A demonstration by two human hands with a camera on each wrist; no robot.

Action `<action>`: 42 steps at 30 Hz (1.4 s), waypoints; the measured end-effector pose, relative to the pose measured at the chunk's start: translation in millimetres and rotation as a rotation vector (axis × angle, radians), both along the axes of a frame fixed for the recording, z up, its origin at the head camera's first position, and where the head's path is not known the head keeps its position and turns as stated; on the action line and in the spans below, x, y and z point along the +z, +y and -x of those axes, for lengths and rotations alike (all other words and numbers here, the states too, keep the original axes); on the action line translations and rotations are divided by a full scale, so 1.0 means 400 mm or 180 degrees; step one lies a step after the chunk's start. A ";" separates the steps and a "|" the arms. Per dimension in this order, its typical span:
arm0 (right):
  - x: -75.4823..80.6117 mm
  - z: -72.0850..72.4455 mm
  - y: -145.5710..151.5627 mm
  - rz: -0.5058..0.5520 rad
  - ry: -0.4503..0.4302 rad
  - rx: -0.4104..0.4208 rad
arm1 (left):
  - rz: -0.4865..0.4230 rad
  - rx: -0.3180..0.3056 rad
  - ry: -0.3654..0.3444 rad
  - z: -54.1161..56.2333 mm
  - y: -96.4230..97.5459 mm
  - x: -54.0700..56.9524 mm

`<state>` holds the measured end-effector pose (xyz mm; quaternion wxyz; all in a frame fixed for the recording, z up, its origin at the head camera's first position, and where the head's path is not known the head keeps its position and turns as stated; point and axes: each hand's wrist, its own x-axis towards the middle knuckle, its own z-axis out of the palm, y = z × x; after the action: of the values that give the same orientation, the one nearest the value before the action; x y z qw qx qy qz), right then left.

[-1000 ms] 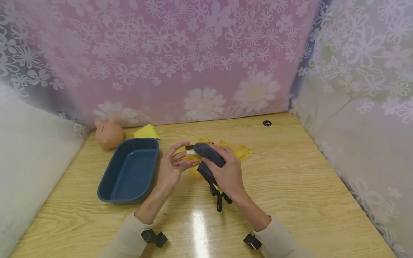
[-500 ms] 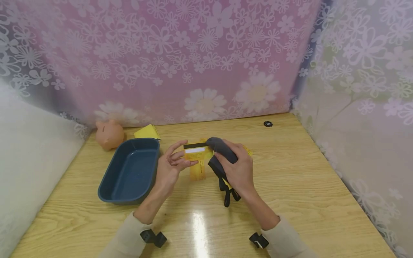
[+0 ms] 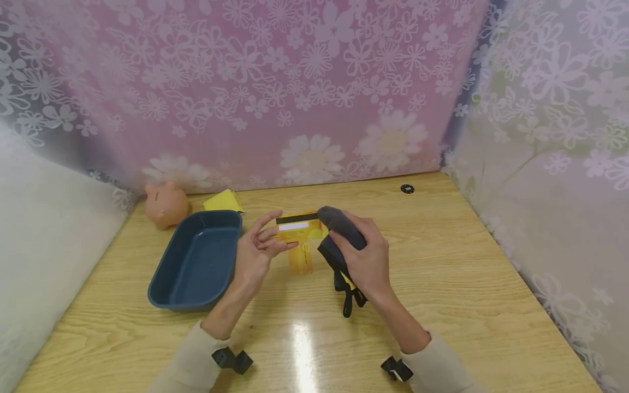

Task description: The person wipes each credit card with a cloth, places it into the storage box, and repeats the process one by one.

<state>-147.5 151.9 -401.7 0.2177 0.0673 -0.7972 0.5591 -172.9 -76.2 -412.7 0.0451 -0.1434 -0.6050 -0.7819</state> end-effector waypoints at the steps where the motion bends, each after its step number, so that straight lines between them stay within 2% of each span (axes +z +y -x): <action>1: 0.000 -0.003 -0.006 0.0037 0.0018 0.0079 | 0.0016 0.0016 0.0010 0.000 0.001 0.000; 8: -0.009 -0.018 -0.052 0.0089 0.0091 0.0377 | 0.0023 0.0028 0.0082 -0.001 0.006 -0.003; 14: -0.010 -0.025 -0.091 0.0107 0.0117 0.0574 | 0.0101 0.0102 0.0026 -0.004 0.007 -0.002; 19: -0.017 -0.031 -0.123 0.0078 0.0195 0.0697 | 0.0312 0.0189 -0.0006 -0.006 0.011 -0.004; 23: -0.019 -0.031 -0.137 0.0055 0.0245 0.0698 | 0.0491 0.0228 0.0076 -0.009 0.015 -0.007; 32: -0.022 -0.026 -0.129 -0.0021 0.0146 0.0544 | 0.0421 0.0158 0.0002 -0.017 0.015 -0.005; 35: -0.020 -0.021 -0.118 -0.0061 0.0155 0.0469 | 0.0354 0.0122 -0.0046 -0.017 0.015 -0.004; 42: -0.012 -0.013 -0.089 -0.0104 0.0117 0.0303 | -0.0041 -0.0081 -0.0051 -0.011 0.019 -0.006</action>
<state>-142.4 116.1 -406.4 0.2043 0.1190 -0.7979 0.5545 -168.6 -68.7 -415.1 0.0312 -0.1445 -0.5985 -0.7874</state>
